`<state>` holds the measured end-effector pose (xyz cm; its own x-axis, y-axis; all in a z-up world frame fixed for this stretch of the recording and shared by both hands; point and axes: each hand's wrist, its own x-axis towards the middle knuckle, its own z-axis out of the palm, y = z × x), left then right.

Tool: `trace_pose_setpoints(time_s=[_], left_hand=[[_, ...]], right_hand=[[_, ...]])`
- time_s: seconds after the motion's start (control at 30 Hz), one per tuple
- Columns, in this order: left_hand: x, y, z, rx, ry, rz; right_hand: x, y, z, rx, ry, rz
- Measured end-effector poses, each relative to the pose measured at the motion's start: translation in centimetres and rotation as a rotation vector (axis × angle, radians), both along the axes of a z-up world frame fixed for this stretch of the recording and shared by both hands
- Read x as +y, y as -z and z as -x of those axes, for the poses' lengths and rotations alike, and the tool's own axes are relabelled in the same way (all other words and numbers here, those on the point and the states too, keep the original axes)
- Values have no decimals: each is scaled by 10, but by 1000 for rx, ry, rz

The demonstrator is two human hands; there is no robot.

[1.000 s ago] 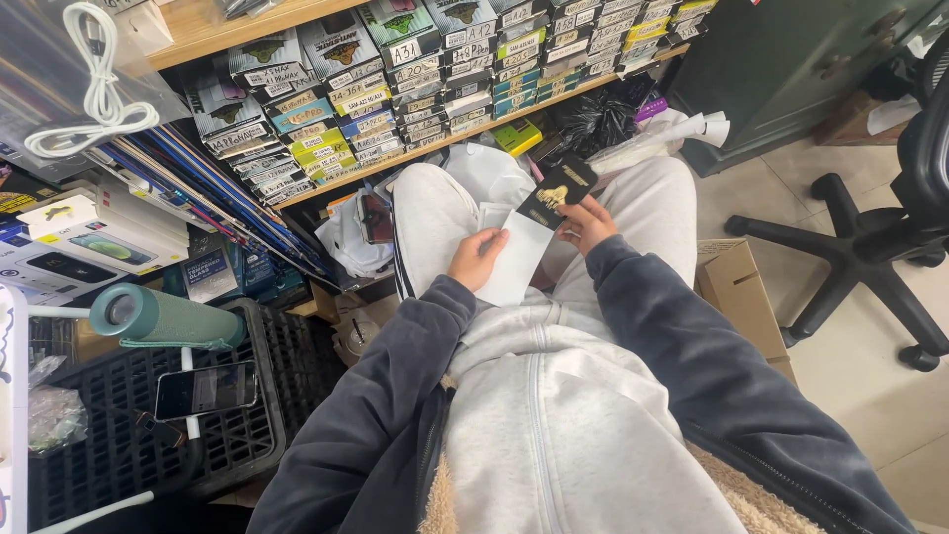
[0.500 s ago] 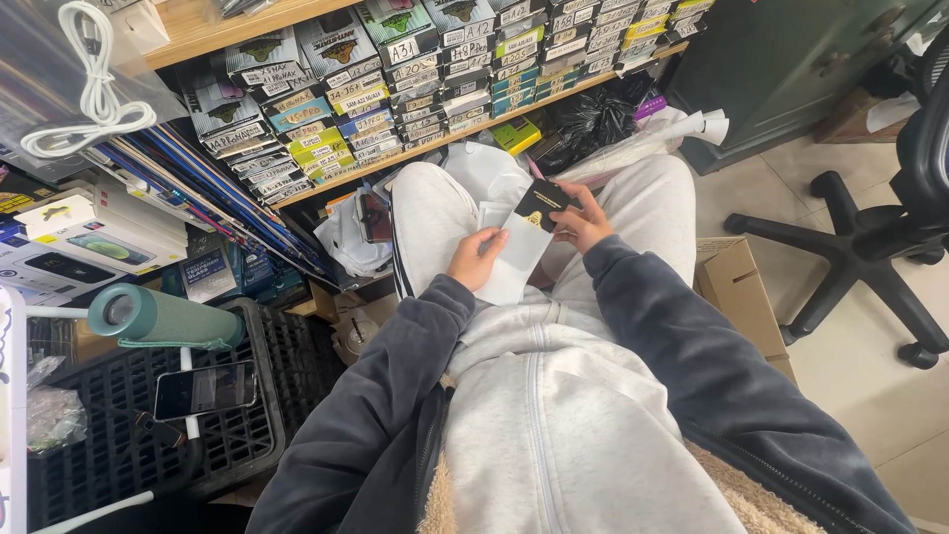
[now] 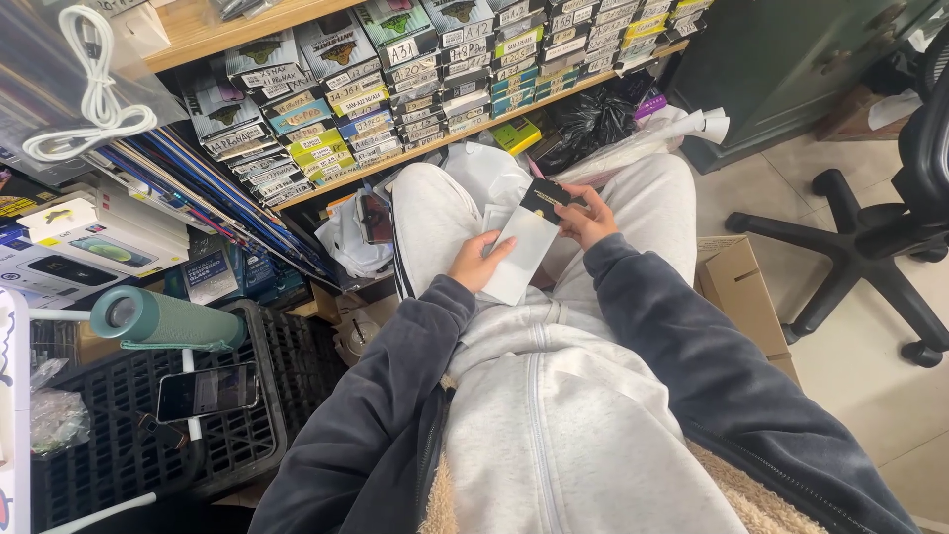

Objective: The person is sitting on the floor and packaging small black boxes into white protective paper sleeves.

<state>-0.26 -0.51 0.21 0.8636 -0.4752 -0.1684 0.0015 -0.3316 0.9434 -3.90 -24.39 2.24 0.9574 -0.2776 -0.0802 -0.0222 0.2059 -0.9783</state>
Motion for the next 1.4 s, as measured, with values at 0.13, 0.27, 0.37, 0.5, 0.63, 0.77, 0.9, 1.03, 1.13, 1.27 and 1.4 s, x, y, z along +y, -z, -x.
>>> trace_pose_setpoints(time_s=[0.13, 0.27, 0.37, 0.5, 0.63, 0.77, 0.9, 1.03, 1.13, 1.27, 1.4], left_hand=[[-1, 16, -7, -18, -55, 10], [-1, 6, -7, 11, -82, 17], [-4, 11, -6, 42, -92, 4], [-5, 3, -3, 132, -76, 121], [3, -3, 0, 100, -15, 109], [7, 18, -6, -229, 204, 149], [8, 6, -1, -245, 204, 88], [8, -13, 8, -166, 192, 22], [7, -19, 7, -175, 192, 29], [6, -30, 16, -178, 174, 17], [3, -40, 24, -192, 143, 33]], right_hand=[[5, -3, 3, 14, -116, 81], [5, 8, -7, 26, -265, 161], [3, 14, -4, 45, -289, 170], [-4, 6, -5, -29, -204, 164], [-60, 3, -2, -93, 30, 142], [-144, -14, 28, -180, 331, -80], [-208, -12, 96, -123, 769, -250], [-354, 170, 173, 41, 1079, -140], [-387, 275, 223, 137, 1335, 76], [-355, 326, 259, 570, 1178, 288], [-314, 349, 273, 802, 1047, 413]])
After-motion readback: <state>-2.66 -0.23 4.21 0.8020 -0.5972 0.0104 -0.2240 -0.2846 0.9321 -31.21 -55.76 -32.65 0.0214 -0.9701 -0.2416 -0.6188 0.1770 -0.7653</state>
